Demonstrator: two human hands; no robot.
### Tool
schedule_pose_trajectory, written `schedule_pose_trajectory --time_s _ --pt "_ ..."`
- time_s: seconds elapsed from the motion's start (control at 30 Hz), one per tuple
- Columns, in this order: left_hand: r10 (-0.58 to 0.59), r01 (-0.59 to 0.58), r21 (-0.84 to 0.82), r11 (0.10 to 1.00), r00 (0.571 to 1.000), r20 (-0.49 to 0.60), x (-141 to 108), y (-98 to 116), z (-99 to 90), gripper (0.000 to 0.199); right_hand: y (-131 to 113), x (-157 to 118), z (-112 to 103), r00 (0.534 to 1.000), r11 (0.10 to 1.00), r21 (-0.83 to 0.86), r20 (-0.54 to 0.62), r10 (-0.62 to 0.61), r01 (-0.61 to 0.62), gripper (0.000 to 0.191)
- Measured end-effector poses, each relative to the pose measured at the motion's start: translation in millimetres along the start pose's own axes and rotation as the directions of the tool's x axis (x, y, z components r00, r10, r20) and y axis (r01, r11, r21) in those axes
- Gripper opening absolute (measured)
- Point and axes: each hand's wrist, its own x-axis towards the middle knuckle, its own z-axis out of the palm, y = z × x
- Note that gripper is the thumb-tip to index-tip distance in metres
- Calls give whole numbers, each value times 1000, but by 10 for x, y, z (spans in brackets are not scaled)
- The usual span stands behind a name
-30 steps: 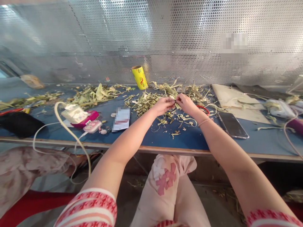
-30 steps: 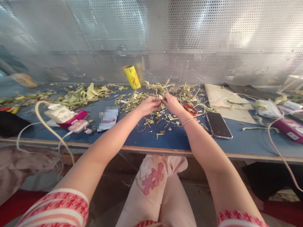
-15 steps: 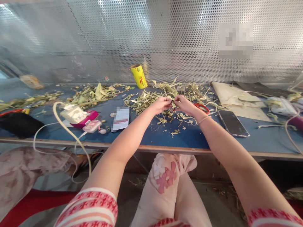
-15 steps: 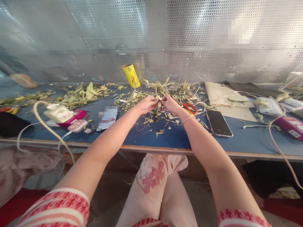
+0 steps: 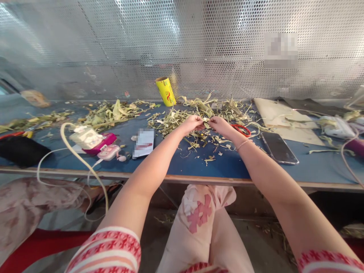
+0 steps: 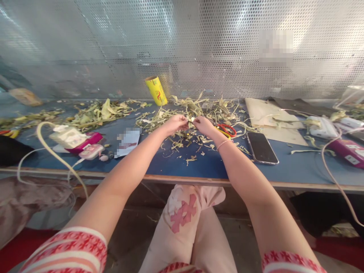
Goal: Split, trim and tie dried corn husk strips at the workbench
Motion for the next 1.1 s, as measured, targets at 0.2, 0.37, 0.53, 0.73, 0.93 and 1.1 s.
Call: schedule_pose_trajectory --time_s 0.2,0.37,0.53,0.73,0.93,1.1 --pt "269 -177 542 821 959 -95 44 -29 -126 22 -14 9 -80 1000 970 -244 -16 -19 15 15" --pt "339 -203 619 759 934 -110 53 -26 -255 27 29 42 -111 999 942 -334 -21 -37 28 16" --pt "254 -89 615 784 949 -187 68 10 -308 27 85 58 -95 998 915 -397 18 -65 67 14" --pt "147 -151 -85 985 988 -48 -5 1 -104 17 41 -18 -22 993 825 -553 57 -106 120 20" --pt "175 -180 -263 948 984 -43 17 -28 30 18 -3 -30 -13 987 825 -542 74 -141 159 25" --pt "79 -136 -268 954 974 -212 59 -4 -44 26 -67 -46 -5 960 857 -434 158 -230 277 26"
